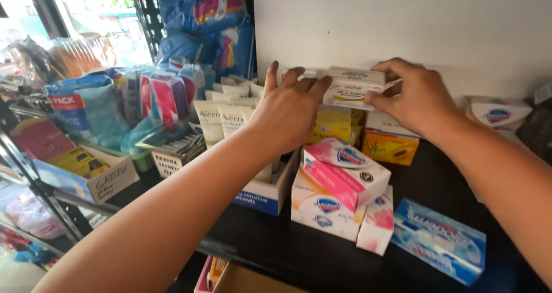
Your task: The person sits on the floor and takes various soap bars and boxes from a cardboard box, placing them onto a nearby shelf. They handle multiple brands, including Bioderm, SkinWhite, Myra, and Safeguard, arranging them in neat stacks and rows on the shelf.
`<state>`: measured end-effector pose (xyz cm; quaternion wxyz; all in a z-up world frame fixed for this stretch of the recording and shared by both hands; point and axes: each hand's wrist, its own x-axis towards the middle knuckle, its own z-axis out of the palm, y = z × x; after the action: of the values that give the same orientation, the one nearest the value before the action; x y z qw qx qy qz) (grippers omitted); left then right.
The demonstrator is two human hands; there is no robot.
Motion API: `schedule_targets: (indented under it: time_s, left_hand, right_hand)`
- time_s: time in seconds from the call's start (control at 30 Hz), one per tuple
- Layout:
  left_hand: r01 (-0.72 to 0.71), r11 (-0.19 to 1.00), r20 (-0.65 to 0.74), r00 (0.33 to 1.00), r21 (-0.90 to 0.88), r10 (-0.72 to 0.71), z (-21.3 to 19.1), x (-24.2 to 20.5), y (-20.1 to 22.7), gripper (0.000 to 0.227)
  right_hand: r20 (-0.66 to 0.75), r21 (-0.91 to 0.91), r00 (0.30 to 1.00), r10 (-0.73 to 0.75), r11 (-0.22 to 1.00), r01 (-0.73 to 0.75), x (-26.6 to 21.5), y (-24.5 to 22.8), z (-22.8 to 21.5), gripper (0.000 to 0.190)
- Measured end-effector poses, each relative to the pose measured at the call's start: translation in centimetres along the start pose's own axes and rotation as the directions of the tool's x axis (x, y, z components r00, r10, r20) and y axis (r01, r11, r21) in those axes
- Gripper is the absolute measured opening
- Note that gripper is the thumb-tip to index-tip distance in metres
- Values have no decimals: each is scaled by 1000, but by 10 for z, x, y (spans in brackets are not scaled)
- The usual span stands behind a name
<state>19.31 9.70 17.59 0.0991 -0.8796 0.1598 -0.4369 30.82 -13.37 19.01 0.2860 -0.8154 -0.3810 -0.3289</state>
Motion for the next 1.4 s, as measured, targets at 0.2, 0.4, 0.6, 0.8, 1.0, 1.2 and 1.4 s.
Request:
schedule_targets:
  time_s: [0.2, 0.4, 0.6, 0.8, 1.0, 1.2, 1.4]
  left_hand:
    - [-13, 976, 188, 982, 220, -29, 27, 17, -11, 63]
    - [-83, 894, 383, 918, 439, -103, 21, 30, 0, 59]
    - [-131, 841, 517, 834, 525, -193, 13, 37, 8, 40]
    - [-224, 776, 526, 835, 590, -159, 16, 36, 10, 38]
    - [-249, 800, 589, 793, 547, -156, 7, 36, 17, 38]
    - [-229, 799, 568, 806, 556, -165, 19, 37, 10, 37]
    - [-251, 788, 553, 823, 562, -132, 19, 37, 10, 41]
  right_hand:
    - [96, 100, 982, 164, 980, -173, 35, 5, 30, 50]
    - [187, 154, 968, 168, 968, -198, 51, 22, 52, 47]
    - [246, 149, 939, 239, 948, -280, 56, 26, 66, 46]
    - [267, 155, 927, 263, 938, -310, 53, 28, 64, 44]
    - [244, 151, 933, 264, 940, -306, 47, 17, 61, 42]
    - [177, 57, 950, 258, 961, -272, 43, 19, 70, 42]
    - [135, 27, 967, 216, 975, -222, 44, 22, 75, 46]
